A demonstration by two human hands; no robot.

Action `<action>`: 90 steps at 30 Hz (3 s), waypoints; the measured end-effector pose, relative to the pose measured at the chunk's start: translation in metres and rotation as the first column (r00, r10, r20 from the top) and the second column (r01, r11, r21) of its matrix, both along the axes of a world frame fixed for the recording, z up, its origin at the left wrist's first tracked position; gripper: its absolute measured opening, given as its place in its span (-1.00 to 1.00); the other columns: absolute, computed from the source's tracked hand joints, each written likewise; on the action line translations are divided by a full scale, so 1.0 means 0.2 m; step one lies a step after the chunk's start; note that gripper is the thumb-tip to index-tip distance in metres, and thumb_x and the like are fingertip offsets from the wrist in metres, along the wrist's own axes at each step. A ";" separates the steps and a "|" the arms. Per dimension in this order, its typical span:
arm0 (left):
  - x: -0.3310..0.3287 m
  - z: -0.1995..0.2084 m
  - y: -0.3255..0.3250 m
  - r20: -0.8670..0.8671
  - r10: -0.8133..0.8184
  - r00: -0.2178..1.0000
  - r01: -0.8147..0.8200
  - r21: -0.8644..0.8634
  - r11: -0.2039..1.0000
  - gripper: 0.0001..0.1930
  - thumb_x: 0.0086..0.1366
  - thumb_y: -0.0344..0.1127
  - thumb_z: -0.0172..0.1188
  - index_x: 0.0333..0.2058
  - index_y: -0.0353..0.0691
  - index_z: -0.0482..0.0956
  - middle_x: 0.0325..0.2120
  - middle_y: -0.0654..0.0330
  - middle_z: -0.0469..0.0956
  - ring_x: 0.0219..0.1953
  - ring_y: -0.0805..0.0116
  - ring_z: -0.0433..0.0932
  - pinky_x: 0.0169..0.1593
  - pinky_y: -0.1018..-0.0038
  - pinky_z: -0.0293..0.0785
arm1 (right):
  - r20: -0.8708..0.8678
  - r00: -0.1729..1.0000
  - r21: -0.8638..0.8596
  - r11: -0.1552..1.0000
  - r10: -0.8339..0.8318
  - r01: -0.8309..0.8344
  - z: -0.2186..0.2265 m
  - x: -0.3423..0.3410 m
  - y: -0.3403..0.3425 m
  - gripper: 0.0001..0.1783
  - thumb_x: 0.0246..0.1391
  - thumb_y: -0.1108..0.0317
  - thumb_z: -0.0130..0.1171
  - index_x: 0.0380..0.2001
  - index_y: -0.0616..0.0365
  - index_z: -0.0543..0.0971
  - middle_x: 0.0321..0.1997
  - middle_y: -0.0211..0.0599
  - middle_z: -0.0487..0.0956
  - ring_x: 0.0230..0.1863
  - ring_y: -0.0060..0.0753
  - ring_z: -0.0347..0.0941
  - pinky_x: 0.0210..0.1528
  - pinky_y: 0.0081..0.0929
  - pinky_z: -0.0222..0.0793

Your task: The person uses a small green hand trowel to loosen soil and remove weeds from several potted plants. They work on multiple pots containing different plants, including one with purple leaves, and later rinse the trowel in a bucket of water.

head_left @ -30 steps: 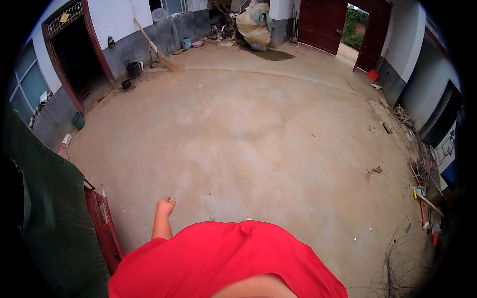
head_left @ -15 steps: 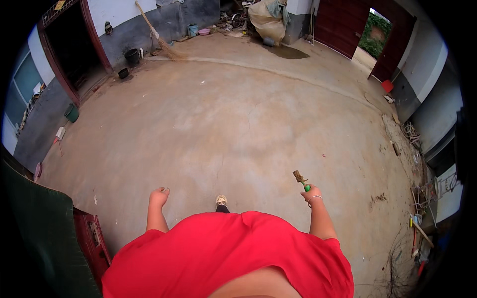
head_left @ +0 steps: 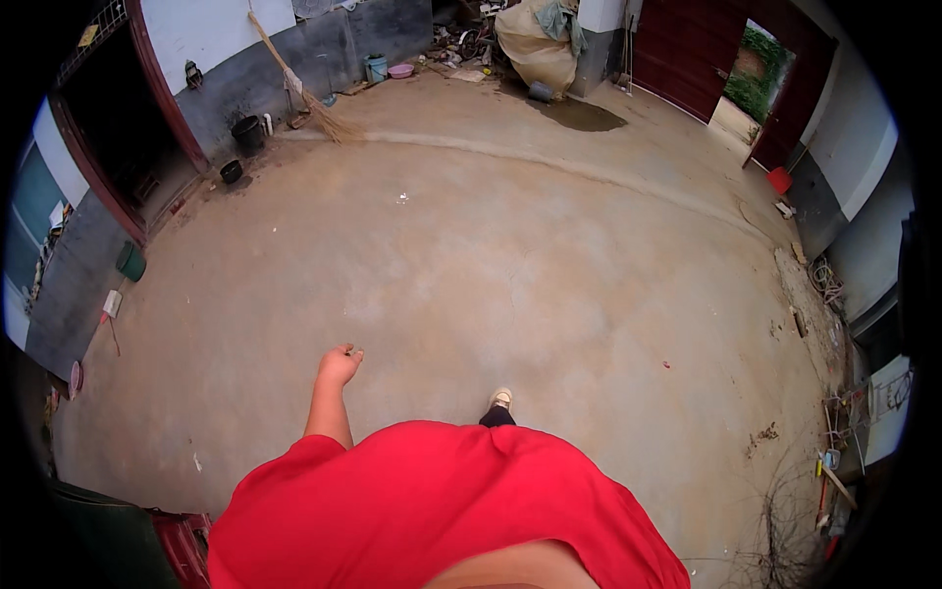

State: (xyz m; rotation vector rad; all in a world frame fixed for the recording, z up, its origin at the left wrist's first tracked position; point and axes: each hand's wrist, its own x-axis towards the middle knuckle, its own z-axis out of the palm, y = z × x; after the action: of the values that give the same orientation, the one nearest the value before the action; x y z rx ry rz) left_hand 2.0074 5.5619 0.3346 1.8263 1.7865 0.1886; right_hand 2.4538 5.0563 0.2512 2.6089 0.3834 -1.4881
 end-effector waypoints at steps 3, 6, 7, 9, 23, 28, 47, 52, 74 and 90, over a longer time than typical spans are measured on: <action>0.12 -0.06 0.29 0.014 0.042 0.999 -0.041 -0.014 0.999 -0.44 0.17 -0.01 0.22 0.07 -0.23 0.52 -0.03 -0.08 0.56 0.04 0.05 0.53 0.11 0.30 0.42 | -0.012 1.000 -0.022 1.000 -0.020 0.020 -0.11 0.17 0.29 -0.44 -0.17 0.09 0.39 -0.06 0.07 0.58 -0.19 -0.15 0.66 -0.17 -0.21 0.61 -0.11 -0.24 0.50; 0.23 -0.11 0.64 -0.007 0.066 0.998 -0.066 -0.015 0.998 -0.44 0.17 -0.01 0.22 0.07 -0.24 0.51 -0.04 -0.08 0.56 0.04 0.06 0.53 0.11 0.31 0.42 | -0.009 1.000 -0.032 0.999 -0.023 0.023 -0.20 0.38 0.66 -0.44 -0.17 0.11 0.38 -0.06 0.09 0.57 -0.20 -0.15 0.66 -0.19 -0.21 0.62 -0.12 -0.22 0.51; 0.27 -0.09 0.74 -0.050 0.059 0.997 -0.060 -0.012 0.998 -0.44 0.17 -0.01 0.22 0.07 -0.24 0.51 -0.04 -0.08 0.56 0.03 0.06 0.54 0.10 0.31 0.43 | -0.014 1.000 -0.042 0.999 -0.020 0.019 -0.22 0.45 0.79 -0.44 -0.17 0.11 0.38 -0.06 0.10 0.57 -0.20 -0.15 0.66 -0.19 -0.21 0.62 -0.12 -0.22 0.51; 0.40 -0.02 1.05 -0.038 0.089 0.995 -0.088 0.023 0.996 -0.44 0.17 -0.01 0.23 0.07 -0.24 0.51 -0.05 -0.07 0.57 0.02 0.07 0.55 0.09 0.31 0.44 | -0.009 1.000 -0.046 0.999 0.011 -0.012 -0.24 0.63 1.10 -0.44 -0.17 0.12 0.38 -0.06 0.11 0.57 -0.21 -0.14 0.66 -0.20 -0.21 0.62 -0.13 -0.20 0.51; 0.68 -0.12 2.69 0.094 0.218 0.971 -0.219 0.002 0.976 -0.40 0.14 0.01 0.26 0.07 -0.26 0.51 -0.07 -0.09 0.57 0.01 0.06 0.56 0.08 0.29 0.45 | 0.494 0.866 0.621 0.729 -0.079 -0.288 0.25 1.46 4.02 -0.43 -0.09 0.22 0.34 0.06 -0.07 0.48 -0.08 -0.15 0.62 -0.01 -0.04 0.53 0.02 -0.20 0.45; 0.86 -0.14 3.51 0.057 0.114 0.992 -0.114 0.007 0.993 -0.42 0.17 -0.01 0.23 0.08 -0.26 0.49 -0.07 -0.09 0.58 0.00 0.07 0.56 0.07 0.29 0.45 | 0.384 0.920 0.400 0.883 0.081 -0.245 0.04 1.28 4.27 -0.42 -0.14 0.14 0.36 0.04 -0.18 0.52 -0.05 -0.20 0.61 -0.01 -0.11 0.53 0.04 -0.23 0.45; 1.35 -0.05 5.76 0.082 0.151 0.985 -0.138 -0.145 0.980 -0.42 0.20 -0.07 0.25 0.10 -0.32 0.47 -0.02 -0.09 0.56 0.06 0.14 0.52 0.10 0.35 0.41 | -0.055 0.998 -0.082 0.997 -0.011 0.007 -0.40 1.92 5.95 -0.42 -0.14 0.00 0.33 -0.04 0.02 0.55 0.01 -0.15 0.59 0.05 -0.14 0.50 0.07 -0.22 0.42; 1.59 0.00 6.31 0.194 0.184 0.964 -0.161 -0.131 0.978 -0.42 0.22 -0.07 0.24 0.12 -0.31 0.46 0.02 -0.07 0.53 0.08 0.17 0.51 0.13 0.37 0.38 | 0.322 0.928 0.204 0.943 0.188 -0.262 -0.27 2.41 7.16 -0.41 -0.20 0.10 0.38 -0.05 0.09 0.52 -0.04 -0.09 0.60 -0.02 -0.03 0.53 0.02 -0.24 0.45; 2.67 0.00 9.24 0.150 -0.061 0.987 0.086 -0.163 0.983 -0.43 0.22 -0.06 0.21 0.11 -0.31 0.46 -0.01 -0.10 0.54 0.04 0.08 0.54 0.10 0.35 0.41 | -0.023 0.999 -0.077 0.996 0.035 -0.036 -0.27 2.74 9.16 -0.35 -0.21 -0.01 0.39 -0.05 0.11 0.54 -0.11 -0.09 0.62 -0.10 -0.12 0.58 -0.05 -0.28 0.48; 3.36 0.01 10.86 0.173 0.022 0.985 0.004 -0.146 0.989 -0.47 0.22 -0.08 0.22 0.07 -0.33 0.50 0.05 -0.09 0.51 0.08 0.17 0.52 0.12 0.42 0.39 | 0.385 0.915 0.294 0.923 0.121 -0.246 -0.09 3.95 11.88 -0.41 -0.17 0.09 0.37 -0.06 0.13 0.52 -0.19 -0.01 0.63 -0.11 -0.01 0.57 -0.05 -0.19 0.47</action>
State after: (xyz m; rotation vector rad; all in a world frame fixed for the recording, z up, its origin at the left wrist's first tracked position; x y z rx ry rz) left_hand 2.6793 7.7339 0.3366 1.6468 1.6436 0.2087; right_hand 3.2430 7.4313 0.2335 2.9203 0.8833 -0.9191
